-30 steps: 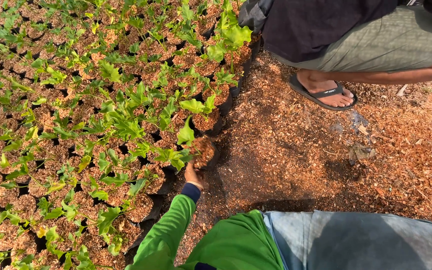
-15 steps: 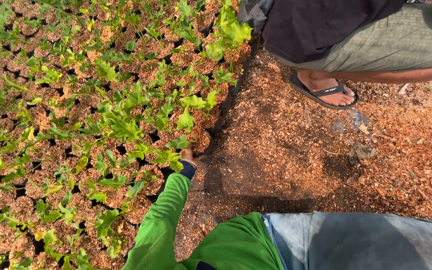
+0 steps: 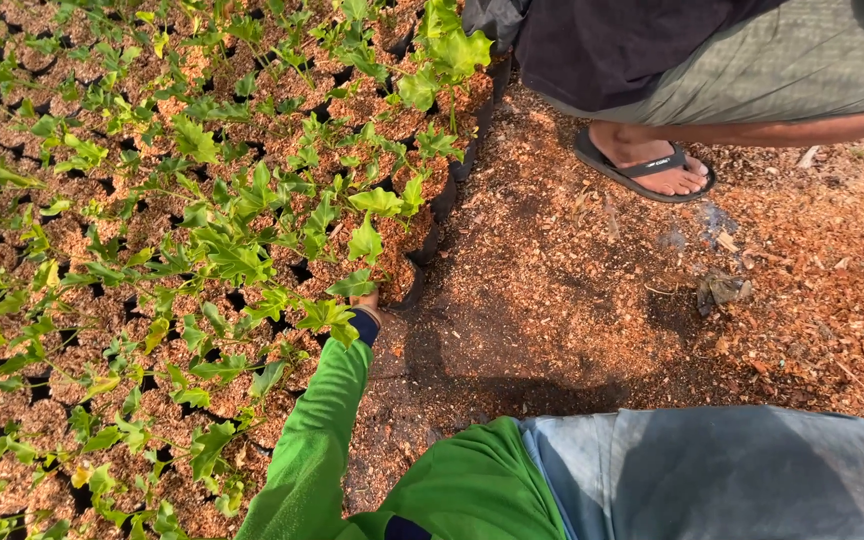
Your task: Transplanting young seedlings into small plastic nursery bags and filling them with a soil-mulch mixture by hand.
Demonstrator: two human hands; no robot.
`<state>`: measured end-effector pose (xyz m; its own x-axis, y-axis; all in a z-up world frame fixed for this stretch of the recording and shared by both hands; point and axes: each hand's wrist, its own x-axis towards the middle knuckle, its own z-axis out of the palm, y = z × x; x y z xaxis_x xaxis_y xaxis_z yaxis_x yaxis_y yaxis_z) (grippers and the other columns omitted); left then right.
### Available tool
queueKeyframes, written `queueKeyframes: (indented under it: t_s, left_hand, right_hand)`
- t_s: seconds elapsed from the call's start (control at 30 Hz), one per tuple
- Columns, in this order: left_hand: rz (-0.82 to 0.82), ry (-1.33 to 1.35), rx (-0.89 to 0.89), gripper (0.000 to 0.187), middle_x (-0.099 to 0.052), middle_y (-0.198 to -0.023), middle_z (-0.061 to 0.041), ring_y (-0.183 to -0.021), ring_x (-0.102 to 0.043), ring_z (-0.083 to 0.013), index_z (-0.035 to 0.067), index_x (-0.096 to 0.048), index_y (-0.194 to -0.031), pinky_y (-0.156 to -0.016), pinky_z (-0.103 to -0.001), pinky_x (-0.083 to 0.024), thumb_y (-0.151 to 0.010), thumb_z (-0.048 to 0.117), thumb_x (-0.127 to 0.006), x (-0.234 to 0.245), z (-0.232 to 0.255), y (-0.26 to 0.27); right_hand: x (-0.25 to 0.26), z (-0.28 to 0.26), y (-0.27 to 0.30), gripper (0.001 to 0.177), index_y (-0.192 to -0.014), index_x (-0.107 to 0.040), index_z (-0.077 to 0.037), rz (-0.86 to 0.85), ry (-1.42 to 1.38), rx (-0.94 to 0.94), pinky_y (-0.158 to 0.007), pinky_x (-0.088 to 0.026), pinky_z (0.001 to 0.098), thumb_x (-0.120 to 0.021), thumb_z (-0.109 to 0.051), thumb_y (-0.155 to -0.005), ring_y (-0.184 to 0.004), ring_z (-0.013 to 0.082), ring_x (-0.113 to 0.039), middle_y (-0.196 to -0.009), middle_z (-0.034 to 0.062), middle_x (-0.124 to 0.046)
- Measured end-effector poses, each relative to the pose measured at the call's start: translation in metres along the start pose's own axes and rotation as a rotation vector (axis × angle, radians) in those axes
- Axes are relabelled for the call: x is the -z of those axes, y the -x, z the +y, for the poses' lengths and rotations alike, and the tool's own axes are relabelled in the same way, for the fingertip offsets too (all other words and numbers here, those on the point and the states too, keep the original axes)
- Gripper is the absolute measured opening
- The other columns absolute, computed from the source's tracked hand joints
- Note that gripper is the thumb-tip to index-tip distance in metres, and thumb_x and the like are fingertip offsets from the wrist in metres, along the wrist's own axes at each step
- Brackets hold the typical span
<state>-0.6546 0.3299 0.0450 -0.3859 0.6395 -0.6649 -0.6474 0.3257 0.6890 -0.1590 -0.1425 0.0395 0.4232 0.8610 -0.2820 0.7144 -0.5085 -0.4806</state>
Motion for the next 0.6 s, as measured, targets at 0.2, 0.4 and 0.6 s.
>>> queueKeyframes:
  t_s: [0.2,0.4,0.6]
  left_hand:
    - [0.115,0.147,-0.403,0.064,-0.031,-0.155,-0.009,-0.137,-0.03,-0.0388,0.013,-0.043,-0.148,-0.097,-0.067,-0.034,-0.091,0.027,-0.07,-0.007,0.021,0.051]
    - [0.128,0.285,-0.729,0.05,-0.038,-0.141,-0.011,-0.125,-0.04,-0.0278,0.007,-0.043,-0.149,-0.106,-0.048,-0.03,-0.103,0.015,-0.062,0.017,-0.01,0.032]
    - [0.027,-0.495,-0.604,0.043,-0.07,-0.116,-0.013,-0.102,-0.066,-0.0242,0.01,-0.064,-0.129,-0.087,-0.035,-0.053,-0.086,0.003,-0.062,-0.033,-0.081,0.138]
  right_hand:
    - [-0.055,0.023,-0.065,0.068,-0.148,-0.039,0.009,0.038,-0.018,0.022,-0.108,-0.045,0.0531,-0.056,-0.02,-0.089,-0.12,0.0492,-0.055,-0.138,0.0323,-0.047]
    - [-0.035,0.046,-0.121,0.068,-0.147,-0.04,0.01,0.131,-0.022,-0.056,-0.108,-0.046,0.0516,-0.058,-0.016,-0.087,-0.118,0.0478,-0.057,-0.136,0.033,-0.05]
    - [0.055,0.153,-0.1,0.071,-0.146,-0.042,0.014,0.46,-0.231,-0.656,-0.111,-0.039,0.0545,-0.04,-0.038,-0.098,-0.125,0.0507,-0.051,-0.139,0.0389,-0.049]
